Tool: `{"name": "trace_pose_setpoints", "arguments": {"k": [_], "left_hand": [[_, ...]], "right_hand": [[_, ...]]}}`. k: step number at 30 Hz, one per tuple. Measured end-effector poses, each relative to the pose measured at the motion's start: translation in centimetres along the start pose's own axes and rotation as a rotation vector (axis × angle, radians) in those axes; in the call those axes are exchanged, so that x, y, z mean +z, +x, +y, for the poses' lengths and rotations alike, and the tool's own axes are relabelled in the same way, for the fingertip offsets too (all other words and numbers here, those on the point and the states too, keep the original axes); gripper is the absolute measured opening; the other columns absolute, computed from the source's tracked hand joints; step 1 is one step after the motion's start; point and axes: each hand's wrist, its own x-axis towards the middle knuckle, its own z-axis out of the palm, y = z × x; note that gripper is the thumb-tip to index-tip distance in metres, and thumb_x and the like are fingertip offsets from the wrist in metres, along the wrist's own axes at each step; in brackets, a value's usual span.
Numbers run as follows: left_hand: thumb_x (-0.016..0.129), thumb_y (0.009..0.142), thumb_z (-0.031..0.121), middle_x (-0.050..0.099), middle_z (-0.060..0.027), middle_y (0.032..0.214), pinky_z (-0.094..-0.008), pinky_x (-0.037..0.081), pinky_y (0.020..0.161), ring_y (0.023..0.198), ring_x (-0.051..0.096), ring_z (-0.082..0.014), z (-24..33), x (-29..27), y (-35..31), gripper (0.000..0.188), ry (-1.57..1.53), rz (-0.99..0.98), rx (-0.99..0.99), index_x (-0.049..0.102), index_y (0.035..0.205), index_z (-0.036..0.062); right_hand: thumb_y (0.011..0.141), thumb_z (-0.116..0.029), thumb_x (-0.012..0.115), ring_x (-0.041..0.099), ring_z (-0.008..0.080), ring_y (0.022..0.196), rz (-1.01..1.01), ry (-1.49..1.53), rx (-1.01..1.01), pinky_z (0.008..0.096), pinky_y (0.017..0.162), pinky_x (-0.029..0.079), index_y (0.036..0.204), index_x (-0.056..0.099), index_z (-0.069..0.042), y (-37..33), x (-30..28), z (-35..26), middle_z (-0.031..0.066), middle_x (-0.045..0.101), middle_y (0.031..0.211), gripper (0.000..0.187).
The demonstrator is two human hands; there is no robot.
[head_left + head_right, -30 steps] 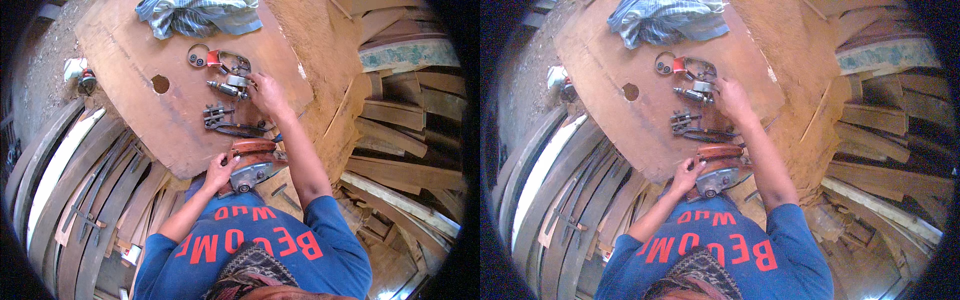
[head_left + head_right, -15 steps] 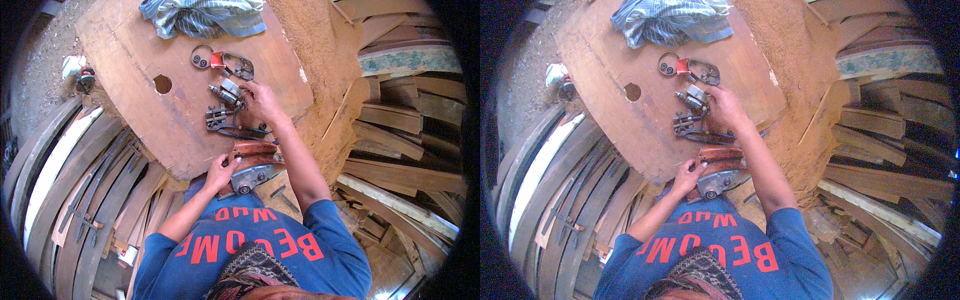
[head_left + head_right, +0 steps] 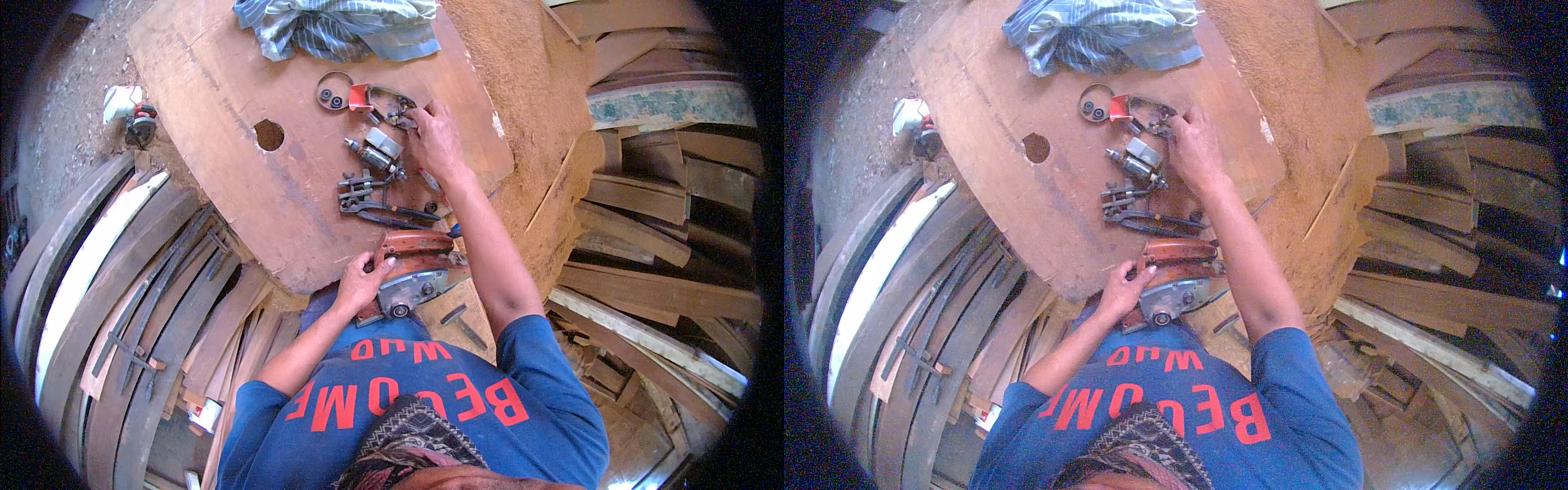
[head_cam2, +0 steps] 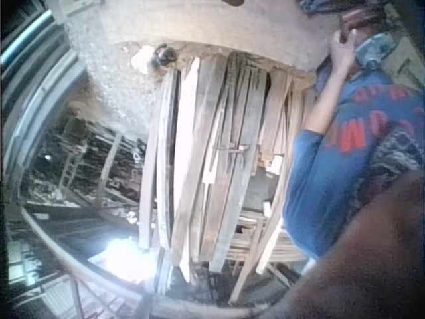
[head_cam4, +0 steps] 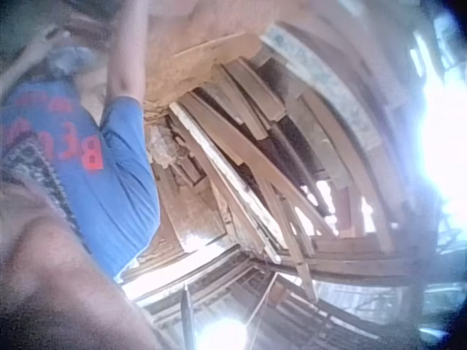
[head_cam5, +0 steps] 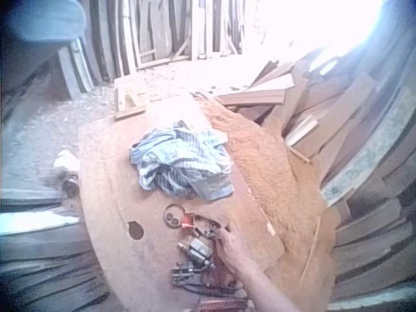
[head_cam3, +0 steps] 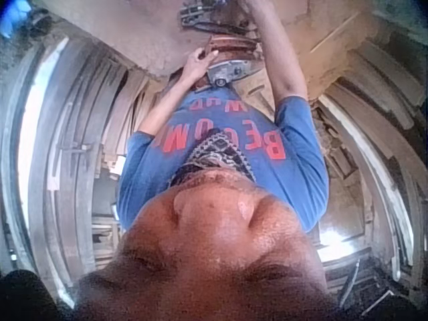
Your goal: The person assembles a mechanical device on a wooden workbench, using a screwdriver to tighten screws and inserting small metal components. The person handles various tools and parts, including a metal plate and a clamp, while working in a workshop environment.
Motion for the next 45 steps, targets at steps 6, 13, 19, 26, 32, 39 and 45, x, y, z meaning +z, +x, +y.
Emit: {"name": "trace_pose_setpoints", "arguments": {"k": [6,13,19,26,32,39,45], "left_hand": [[0.077,0.095,0.051,0.076,-0.0196,0.102,-0.0417,0.055,0.089,0.096,0.073,-0.0284,-1.7,0.5,0.7,0.056,-0.019,0.009,0.056,0.075,0.111,-0.0025],[0.077,0.095,0.051,0.075,-0.0207,0.104,-0.0420,0.055,0.089,0.097,0.072,-0.0287,-2.1,0.6,0.8,0.056,-0.051,-0.009,0.013,0.074,0.111,-0.0020],[0.077,0.095,0.051,0.076,-0.0210,0.104,-0.0416,0.055,0.090,0.098,0.072,-0.0288,-1.8,0.6,0.6,0.056,-0.012,0.020,0.051,0.074,0.112,-0.0019],[0.077,0.097,0.045,0.077,-0.0150,0.104,-0.0390,0.056,0.089,0.098,0.071,-0.0208,-1.2,0.3,0.6,0.051,0.006,-0.006,0.032,0.074,0.118,-0.0009],[0.076,0.100,0.044,0.078,-0.0110,0.107,-0.0359,0.057,0.088,0.097,0.070,-0.0158,-2.0,0.4,1.0,0.049,-0.027,-0.045,0.018,0.074,0.122,0.0005],[0.076,0.099,0.044,0.078,-0.0109,0.108,-0.0376,0.056,0.091,0.100,0.070,-0.0175,-2.1,0.5,0.9,0.049,0.022,-0.011,0.074,0.074,0.120,-0.0002],[0.076,0.099,0.045,0.078,-0.0126,0.109,-0.0385,0.056,0.093,0.102,0.071,-0.0198,-2.4,0.6,1.1,0.051,0.028,0.004,0.051,0.074,0.120,-0.0008]], "right_hand": [[0.085,-0.007,0.073,0.063,0.0377,0.098,0.017,-0.037,-0.101,0.0484,0.087,0.054,0.096,0.078,-0.004,-1.6,0.2,0.0,0.0174,0.064,0.099,0.013],[0.089,-0.013,0.073,0.064,0.0369,0.096,0.082,-0.103,-0.099,0.0485,0.086,0.054,0.096,0.081,-0.008,-1.5,0.5,-0.4,0.0148,0.065,0.095,0.011],[0.086,-0.015,0.073,0.066,0.0349,0.098,0.053,-0.107,-0.145,0.0483,0.085,0.057,0.085,0.078,-0.008,-1.1,0.5,-0.7,0.0129,0.068,0.094,0.008],[0.086,-0.015,0.074,0.066,0.0346,0.100,0.010,-0.116,-0.164,0.0487,0.087,0.057,0.084,0.075,-0.006,-0.5,2.0,-0.3,0.0140,0.068,0.097,0.010],[0.088,-0.010,0.071,0.063,0.0398,0.102,0.072,-0.024,-0.117,0.0514,0.090,0.053,0.097,0.069,-0.003,-0.4,1.9,0.4,0.0178,0.065,0.105,0.011],[0.087,-0.008,0.070,0.062,0.0417,0.106,0.016,-0.029,-0.060,0.0541,0.094,0.052,0.100,0.070,-0.002,-0.4,0.4,0.6,0.0197,0.066,0.106,0.014],[0.087,-0.012,0.073,0.062,0.0404,0.109,0.028,0.017,-0.094,0.0538,0.095,0.052,0.098,0.073,-0.004,-0.3,0.4,0.6,0.0174,0.066,0.108,0.013]]}}
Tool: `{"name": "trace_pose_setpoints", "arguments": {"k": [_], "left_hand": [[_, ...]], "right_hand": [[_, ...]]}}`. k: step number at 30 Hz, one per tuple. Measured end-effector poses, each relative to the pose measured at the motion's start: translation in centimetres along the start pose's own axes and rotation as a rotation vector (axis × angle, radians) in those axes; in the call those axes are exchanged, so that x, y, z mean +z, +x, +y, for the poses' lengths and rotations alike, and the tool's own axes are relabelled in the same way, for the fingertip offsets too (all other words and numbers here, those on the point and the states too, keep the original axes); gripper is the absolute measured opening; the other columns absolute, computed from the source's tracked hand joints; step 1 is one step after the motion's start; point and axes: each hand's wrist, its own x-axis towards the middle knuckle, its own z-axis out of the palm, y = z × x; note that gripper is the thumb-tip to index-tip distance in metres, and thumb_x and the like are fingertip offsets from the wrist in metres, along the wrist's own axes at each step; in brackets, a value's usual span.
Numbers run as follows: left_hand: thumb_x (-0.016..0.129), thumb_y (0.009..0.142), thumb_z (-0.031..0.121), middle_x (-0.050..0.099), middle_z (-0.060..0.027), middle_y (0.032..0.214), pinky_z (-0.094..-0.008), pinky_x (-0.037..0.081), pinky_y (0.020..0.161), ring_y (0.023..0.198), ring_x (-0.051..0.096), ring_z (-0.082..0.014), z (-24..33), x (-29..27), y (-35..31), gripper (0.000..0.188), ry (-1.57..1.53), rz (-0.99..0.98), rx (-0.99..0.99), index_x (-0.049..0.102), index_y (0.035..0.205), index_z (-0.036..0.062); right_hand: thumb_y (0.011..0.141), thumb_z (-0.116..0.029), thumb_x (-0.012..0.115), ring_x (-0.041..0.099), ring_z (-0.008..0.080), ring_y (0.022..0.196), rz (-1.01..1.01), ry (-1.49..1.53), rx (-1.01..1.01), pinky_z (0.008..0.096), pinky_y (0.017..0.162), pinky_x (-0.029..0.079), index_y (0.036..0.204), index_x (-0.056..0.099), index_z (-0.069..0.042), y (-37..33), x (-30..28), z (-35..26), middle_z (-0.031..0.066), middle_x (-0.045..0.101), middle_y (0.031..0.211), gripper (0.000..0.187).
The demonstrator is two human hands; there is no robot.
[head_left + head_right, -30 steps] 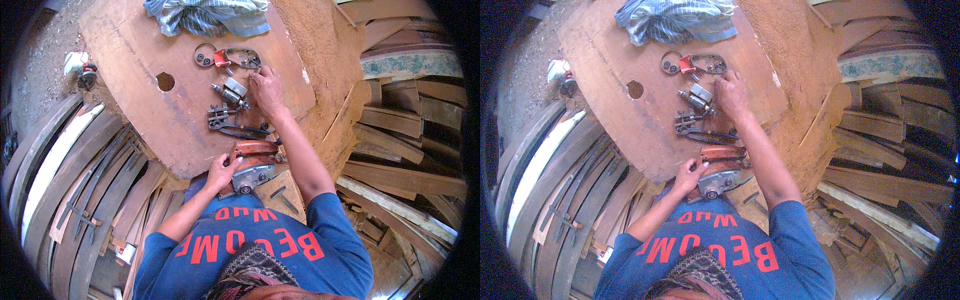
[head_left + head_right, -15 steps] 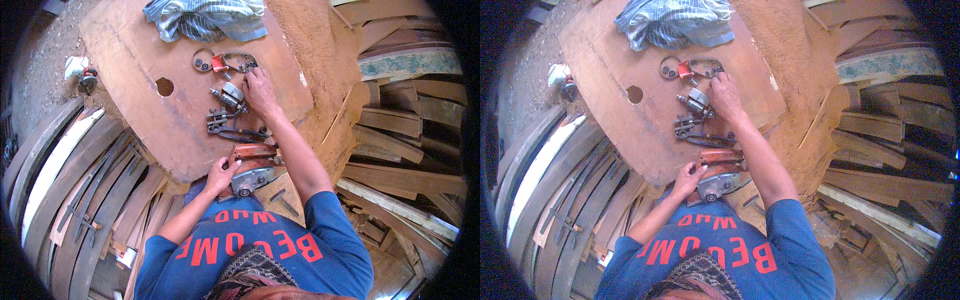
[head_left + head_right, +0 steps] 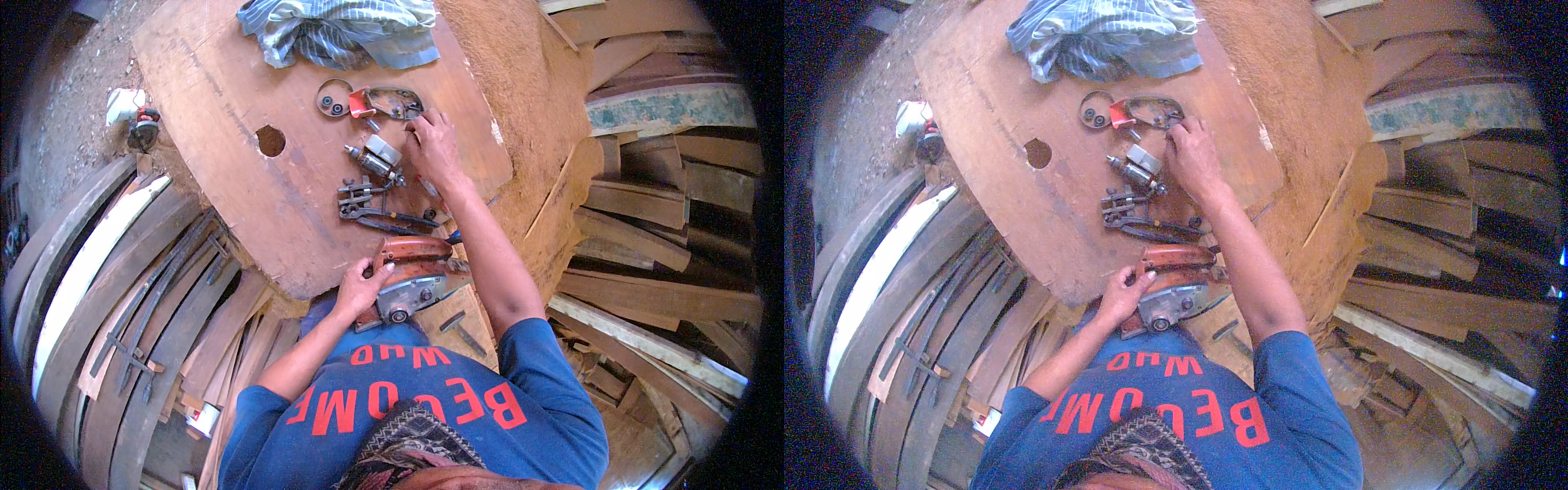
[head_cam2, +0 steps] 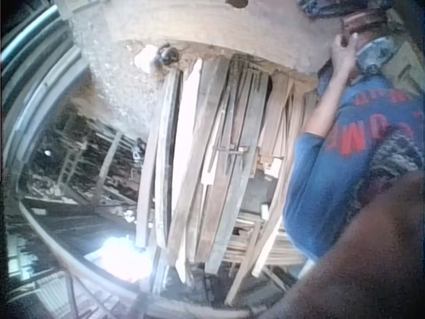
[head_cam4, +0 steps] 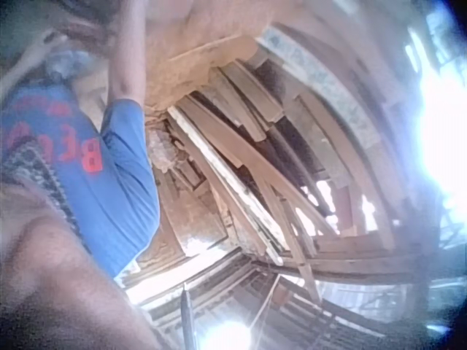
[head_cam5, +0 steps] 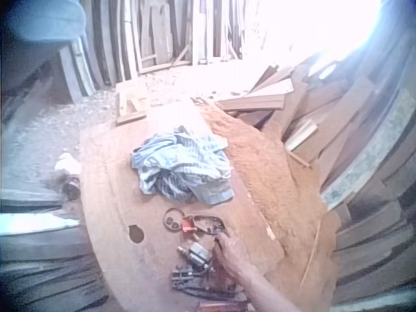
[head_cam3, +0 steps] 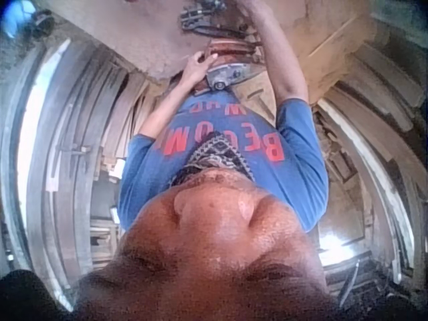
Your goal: The person assembles a mechanical device on a wooden workbench, using a screwdriver to tighten screws and inserting small metal components. The person handles various tools and parts, including a metal plate and a clamp, while working in a workshop environment.
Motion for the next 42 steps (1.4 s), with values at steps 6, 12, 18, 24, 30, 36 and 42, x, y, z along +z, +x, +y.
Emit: {"name": "trace_pose_setpoints", "arguments": {"k": [6,12,18,24,30,36,42], "left_hand": [[0.078,0.093,0.054,0.076,-0.0235,0.107,-0.0429,0.056,0.093,0.103,0.074,-0.0335,0.3,0.0,-0.2,0.063,-0.077,0.007,0.010,0.074,0.116,-0.0045],[0.077,0.094,0.055,0.077,-0.0225,0.108,-0.0414,0.056,0.091,0.102,0.074,-0.0288,0.6,-0.4,-0.1,0.064,-0.011,0.000,0.002,0.073,0.118,-0.0042],[0.076,0.094,0.056,0.077,-0.0245,0.111,-0.0414,0.057,0.086,0.097,0.075,-0.0286,1.5,-0.5,-0.5,0.067,-0.030,-0.021,-0.033,0.072,0.122,-0.0046],[0.077,0.094,0.053,0.077,-0.0231,0.110,-0.0425,0.056,0.091,0.101,0.074,-0.0310,0.3,-0.2,-0.1,0.059,-0.015,-0.016,-0.022,0.075,0.117,-0.0022],[0.077,0.094,0.051,0.076,-0.0227,0.109,-0.0427,0.056,0.092,0.102,0.074,-0.0324,1.5,-0.4,-0.5,0.056,-0.006,0.021,-0.022,0.075,0.114,-0.0023],[0.078,0.093,0.051,0.076,-0.0235,0.110,-0.0429,0.056,0.092,0.103,0.074,-0.0331,0.0,0.0,0.1,0.058,-0.063,-0.019,-0.055,0.075,0.114,-0.0028],[0.078,0.093,0.053,0.076,-0.0247,0.109,-0.0431,0.056,0.093,0.104,0.074,-0.0343,0.7,-0.2,-0.1,0.061,-0.025,0.003,-0.074,0.074,0.116,-0.0038]], "right_hand": [[0.089,-0.011,0.073,0.062,0.0370,0.107,-0.106,-0.179,-0.055,0.0499,0.091,0.053,0.103,0.079,-0.009,-0.1,-0.5,-0.6,0.0135,0.067,0.108,0.016],[0.088,-0.007,0.068,0.062,0.0400,0.112,-0.031,-0.009,0.006,0.0537,0.095,0.052,0.114,0.079,-0.008,3.2,0.0,-0.6,0.0170,0.065,0.112,0.028],[0.084,-0.004,0.070,0.063,0.0407,0.111,-0.004,-0.133,-0.034,0.0528,0.095,0.053,0.111,0.081,-0.010,5.7,1.0,-0.9,0.0185,0.065,0.110,0.030],[0.083,-0.002,0.070,0.063,0.0382,0.103,0.095,0.112,0.072,0.0501,0.091,0.052,0.102,0.082,-0.008,5.4,1.8,1.4,0.0173,0.066,0.102,0.024],[0.085,-0.009,0.077,0.064,0.0388,0.103,0.087,0.038,0.076,0.0500,0.093,0.053,0.099,0.082,-0.006,5.0,1.2,1.8,0.0173,0.067,0.100,0.015],[0.088,-0.016,0.077,0.063,0.0370,0.107,-0.036,-0.036,0.004,0.0508,0.095,0.052,0.099,0.080,-0.004,5.5,1.6,0.0,0.0165,0.067,0.105,0.016],[0.089,-0.013,0.075,0.061,0.0384,0.109,-0.079,-0.127,-0.048,0.0511,0.096,0.051,0.096,0.073,-0.002,6.5,2.2,-0.6,0.0167,0.066,0.107,0.013]]}}
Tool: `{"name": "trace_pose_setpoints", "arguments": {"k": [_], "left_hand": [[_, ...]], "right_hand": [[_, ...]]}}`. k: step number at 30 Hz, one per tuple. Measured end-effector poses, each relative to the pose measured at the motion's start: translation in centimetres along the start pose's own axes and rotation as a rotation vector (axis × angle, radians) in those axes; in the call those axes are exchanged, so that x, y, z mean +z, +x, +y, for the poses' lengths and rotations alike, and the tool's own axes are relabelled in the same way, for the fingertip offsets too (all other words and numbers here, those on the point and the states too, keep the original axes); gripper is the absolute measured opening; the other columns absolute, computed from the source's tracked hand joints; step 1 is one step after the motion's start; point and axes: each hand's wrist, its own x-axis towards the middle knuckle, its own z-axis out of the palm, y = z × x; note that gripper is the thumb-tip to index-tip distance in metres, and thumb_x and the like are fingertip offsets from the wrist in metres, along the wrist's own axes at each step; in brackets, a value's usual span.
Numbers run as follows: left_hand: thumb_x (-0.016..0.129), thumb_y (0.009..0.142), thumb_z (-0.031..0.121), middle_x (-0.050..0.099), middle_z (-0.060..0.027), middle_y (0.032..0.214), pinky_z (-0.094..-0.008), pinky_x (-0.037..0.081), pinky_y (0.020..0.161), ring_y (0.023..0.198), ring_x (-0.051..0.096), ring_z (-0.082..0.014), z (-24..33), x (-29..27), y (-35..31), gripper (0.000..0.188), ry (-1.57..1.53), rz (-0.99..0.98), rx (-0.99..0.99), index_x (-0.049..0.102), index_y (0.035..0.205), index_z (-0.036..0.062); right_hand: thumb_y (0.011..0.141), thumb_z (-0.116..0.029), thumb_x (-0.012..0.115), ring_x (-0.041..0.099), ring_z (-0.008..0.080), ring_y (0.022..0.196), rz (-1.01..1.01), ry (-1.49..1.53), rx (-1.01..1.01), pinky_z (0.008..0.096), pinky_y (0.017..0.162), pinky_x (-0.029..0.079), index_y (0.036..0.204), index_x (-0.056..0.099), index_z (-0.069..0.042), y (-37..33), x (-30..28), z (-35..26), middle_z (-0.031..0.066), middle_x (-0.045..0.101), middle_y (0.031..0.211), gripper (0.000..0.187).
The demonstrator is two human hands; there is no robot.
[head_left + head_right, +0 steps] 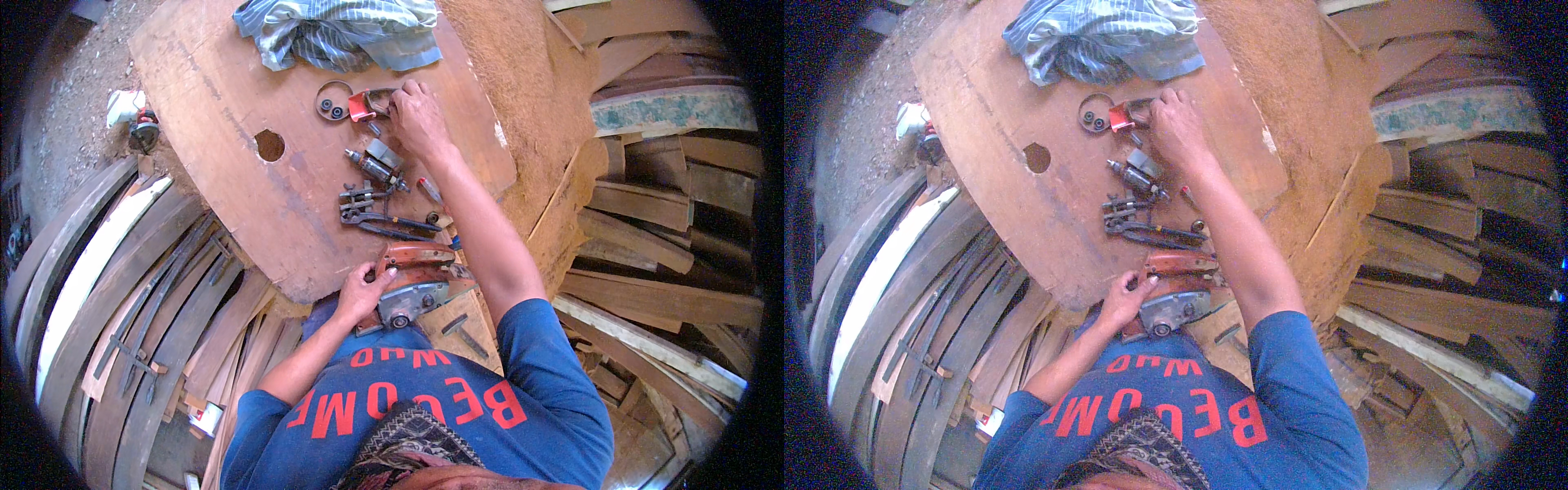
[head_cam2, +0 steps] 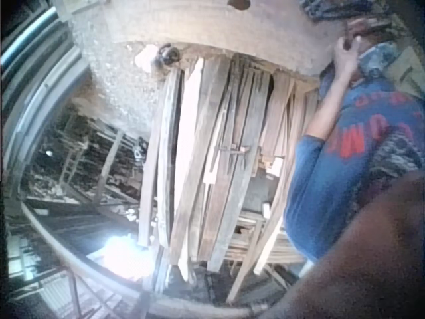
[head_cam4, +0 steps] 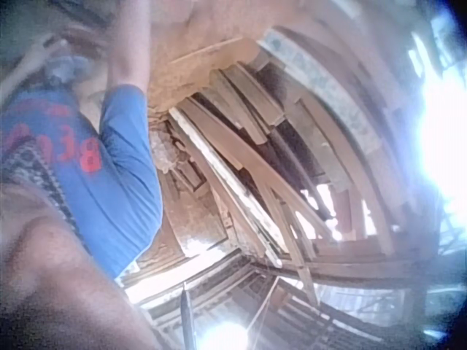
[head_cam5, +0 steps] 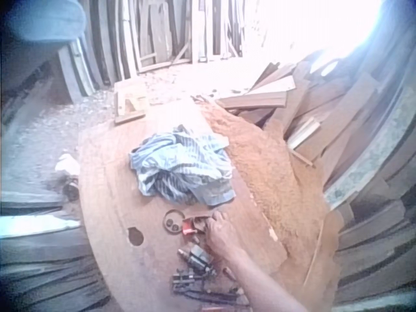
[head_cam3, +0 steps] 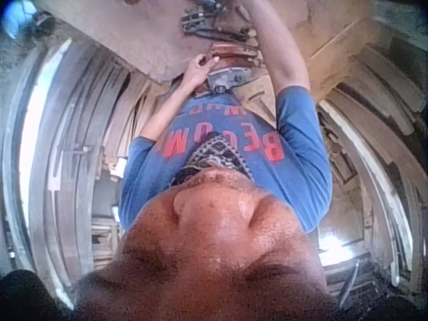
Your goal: The person assembles a mechanical device on a wooden workbench, using a screwdriver to tighten screws and inserting small metal components. The person handles various tools and parts, including a metal plate and a clamp, while working in a workshop environment.
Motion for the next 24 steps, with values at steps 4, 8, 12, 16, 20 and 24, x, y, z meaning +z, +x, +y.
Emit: {"name": "trace_pose_setpoints", "arguments": {"k": [4,8,12,16,20,24], "left_hand": [[0.078,0.093,0.053,0.076,-0.0243,0.110,-0.0430,0.056,0.093,0.104,0.074,-0.0329,0.2,0.0,-0.1,0.062,0.026,0.016,0.047,0.074,0.117,-0.0033],[0.078,0.093,0.053,0.077,-0.0228,0.107,-0.0428,0.056,0.092,0.101,0.074,-0.0304,-0.8,0.3,0.2,0.060,0.005,0.021,0.033,0.075,0.115,-0.0028],[0.078,0.094,0.052,0.077,-0.0210,0.102,-0.0418,0.056,0.087,0.095,0.073,-0.0279,-0.3,0.1,0.2,0.058,-0.038,-0.008,0.050,0.074,0.112,-0.0026],[0.079,0.094,0.051,0.076,-0.0201,0.100,-0.0404,0.056,0.085,0.092,0.072,-0.0258,-0.1,0.0,0.1,0.056,-0.036,-0.009,0.081,0.074,0.111,-0.0026],[0.078,0.096,0.046,0.077,-0.0152,0.105,-0.0384,0.056,0.089,0.098,0.071,-0.0211,0.5,-0.2,0.0,0.052,0.017,-0.013,0.051,0.074,0.116,-0.0015],[0.078,0.097,0.045,0.078,-0.0136,0.108,-0.0381,0.056,0.091,0.101,0.071,-0.0202,0.8,-0.3,-0.1,0.052,-0.008,-0.045,0.004,0.074,0.119,-0.0014]], "right_hand": [[0.091,-0.010,0.072,0.066,0.0414,0.103,0.153,0.264,0.096,0.0516,0.090,0.053,0.096,0.070,0.000,-0.4,-0.4,1.7,0.0202,0.069,0.102,0.012],[0.093,-0.010,0.071,0.072,0.0441,0.096,-0.063,0.377,0.169,0.0494,0.085,0.058,0.104,0.073,0.002,-3.3,-3.9,1.6,0.0257,0.074,0.099,0.016],[0.094,-0.007,0.070,0.074,0.0428,0.099,-0.179,0.376,0.179,0.0480,0.088,0.058,0.110,0.076,0.001,-6.1,-3.8,1.5,0.0255,0.076,0.103,0.020],[0.093,-0.003,0.067,0.073,0.0415,0.098,-0.058,0.503,0.255,0.0480,0.089,0.058,0.116,0.077,-0.001,-6.5,-2.5,2.1,0.0236,0.075,0.101,0.025],[0.088,0.001,0.065,0.066,0.0386,0.102,0.147,0.199,0.136,0.0454,0.092,0.055,0.113,0.080,-0.004,-4.9,-2.2,2.3,0.0206,0.068,0.099,0.030],[0.084,0.003,0.066,0.062,0.0369,0.102,0.125,0.101,0.109,0.0460,0.090,0.052,0.109,0.081,-0.005,-4.3,-2.0,2.0,0.0195,0.064,0.101,0.030]]}}
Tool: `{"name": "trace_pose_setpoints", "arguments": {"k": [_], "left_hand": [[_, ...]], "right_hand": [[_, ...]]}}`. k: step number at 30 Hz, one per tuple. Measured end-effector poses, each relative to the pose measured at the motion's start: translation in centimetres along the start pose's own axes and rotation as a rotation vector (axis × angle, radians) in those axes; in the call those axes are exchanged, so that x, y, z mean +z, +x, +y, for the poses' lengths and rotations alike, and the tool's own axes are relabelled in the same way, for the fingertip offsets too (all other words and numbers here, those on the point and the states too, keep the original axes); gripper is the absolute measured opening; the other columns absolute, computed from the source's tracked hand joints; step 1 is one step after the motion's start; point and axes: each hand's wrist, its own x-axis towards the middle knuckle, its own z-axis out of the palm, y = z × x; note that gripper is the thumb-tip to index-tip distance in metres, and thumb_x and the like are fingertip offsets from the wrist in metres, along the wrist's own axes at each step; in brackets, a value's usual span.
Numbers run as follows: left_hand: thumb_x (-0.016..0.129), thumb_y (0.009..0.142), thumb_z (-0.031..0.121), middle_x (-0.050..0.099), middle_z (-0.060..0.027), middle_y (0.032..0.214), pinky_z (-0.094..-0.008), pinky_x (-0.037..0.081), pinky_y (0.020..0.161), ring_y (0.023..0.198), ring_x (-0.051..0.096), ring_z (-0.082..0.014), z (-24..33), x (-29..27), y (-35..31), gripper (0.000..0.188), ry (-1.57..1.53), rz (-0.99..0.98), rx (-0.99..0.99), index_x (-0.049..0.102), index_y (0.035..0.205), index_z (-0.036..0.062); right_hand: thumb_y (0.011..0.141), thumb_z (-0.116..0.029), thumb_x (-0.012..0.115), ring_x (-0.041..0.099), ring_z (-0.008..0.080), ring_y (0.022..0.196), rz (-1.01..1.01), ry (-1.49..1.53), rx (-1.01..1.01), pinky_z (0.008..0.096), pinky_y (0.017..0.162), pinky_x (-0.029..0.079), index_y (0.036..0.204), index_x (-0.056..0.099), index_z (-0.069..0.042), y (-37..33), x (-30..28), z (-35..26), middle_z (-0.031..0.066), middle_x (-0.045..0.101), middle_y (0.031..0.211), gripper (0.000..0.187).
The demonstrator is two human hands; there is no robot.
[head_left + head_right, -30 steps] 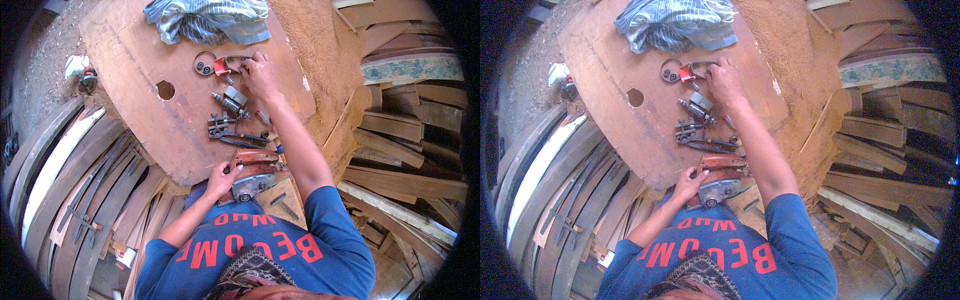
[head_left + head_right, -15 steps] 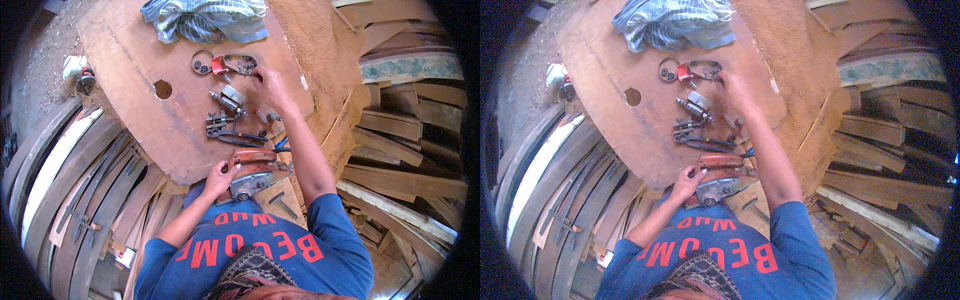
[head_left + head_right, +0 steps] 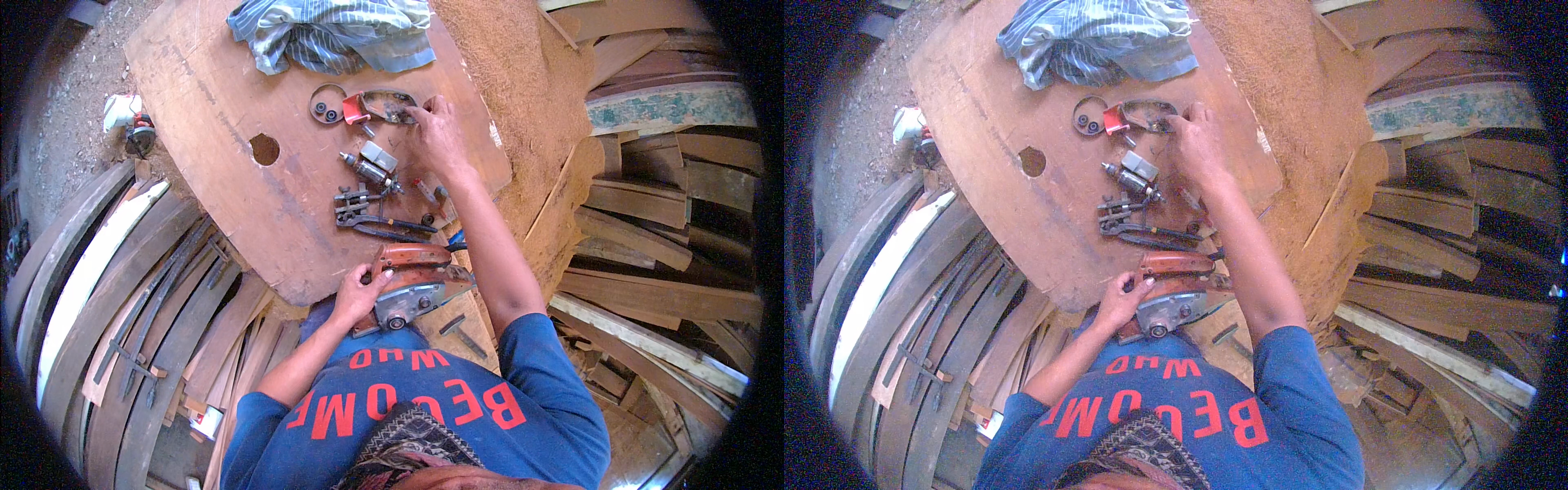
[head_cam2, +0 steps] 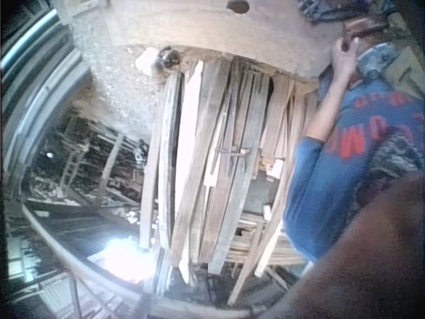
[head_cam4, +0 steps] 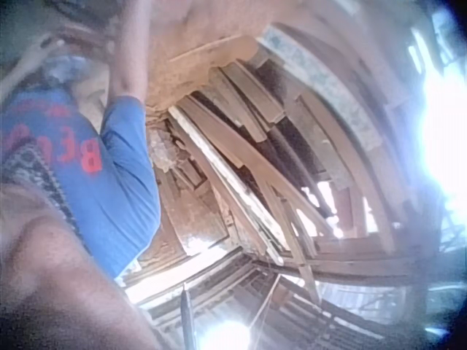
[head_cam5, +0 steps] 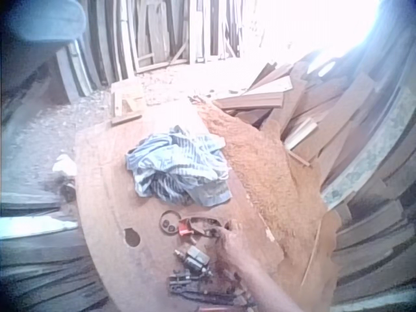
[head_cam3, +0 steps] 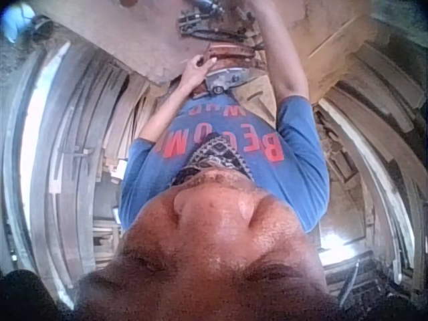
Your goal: The person assembles a mechanical device on a wooden workbench, using a screwdriver to tighten screws and inserting small metal components. The person handles various tools and parts, including a metal plate and a clamp, while working in a workshop environment.
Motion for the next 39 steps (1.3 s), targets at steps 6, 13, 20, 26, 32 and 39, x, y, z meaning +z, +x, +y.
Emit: {"name": "trace_pose_setpoints", "arguments": {"k": [6,13,20,26,32,39], "left_hand": [[0.077,0.096,0.050,0.078,-0.0155,0.108,-0.0393,0.056,0.091,0.102,0.071,-0.0220,2.0,-0.4,-0.8,0.057,-0.002,-0.002,-0.033,0.074,0.119,-0.0024],[0.080,0.094,0.048,0.077,-0.0183,0.100,-0.0398,0.056,0.084,0.092,0.072,-0.0244,0.9,-0.1,-0.5,0.054,0.012,0.054,0.075,0.075,0.108,-0.0030],[0.079,0.093,0.052,0.075,-0.0241,0.107,-0.0431,0.055,0.091,0.101,0.072,-0.0329,-0.6,0.2,0.2,0.059,0.025,0.046,0.040,0.074,0.111,-0.0047],[0.078,0.094,0.052,0.075,-0.0230,0.107,-0.0425,0.055,0.090,0.100,0.072,-0.0321,-0.9,0.3,0.3,0.060,0.009,0.044,0.029,0.074,0.112,-0.0043],[0.078,0.096,0.050,0.076,-0.0171,0.109,-0.0392,0.056,0.090,0.100,0.071,-0.0235,-0.3,0.0,0.2,0.059,0.029,0.002,0.006,0.072,0.121,-0.0027],[0.079,0.094,0.050,0.076,-0.0186,0.098,-0.0400,0.056,0.083,0.090,0.072,-0.0248,-0.1,0.1,-0.1,0.055,0.015,0.040,0.057,0.074,0.112,-0.0027]], "right_hand": [[0.080,0.003,0.067,0.060,0.0372,0.100,0.063,0.091,0.083,0.0482,0.091,0.051,0.105,0.081,-0.005,0.0,0.8,1.1,0.0183,0.062,0.102,0.029],[0.079,0.003,0.067,0.059,0.0369,0.106,0.006,0.005,0.024,0.0478,0.093,0.050,0.106,0.082,-0.008,0.3,0.2,0.5,0.0174,0.063,0.104,0.032],[0.081,0.002,0.068,0.059,0.0376,0.110,0.037,-0.079,-0.007,0.0482,0.096,0.050,0.109,0.082,-0.010,0.3,0.2,-0.9,0.0168,0.065,0.117,0.034],[0.081,-0.006,0.071,0.056,0.0396,0.119,-0.062,-0.080,0.012,0.0540,0.102,0.049,0.114,0.081,-0.014,0.1,0.4,-0.5,0.0170,0.062,0.129,0.035],[0.081,-0.008,0.074,0.055,0.0399,0.125,-0.057,-0.057,0.021,0.0546,0.104,0.049,0.117,0.081,-0.018,0.1,-0.1,-1.1,0.0164,0.060,0.136,0.038],[0.079,-0.003,0.072,0.052,0.0414,0.133,-0.030,-0.065,0.009,0.0545,0.109,0.046,0.121,0.080,-0.016,-0.4,0.2,-1.4,0.0158,0.057,0.146,0.045]]}}
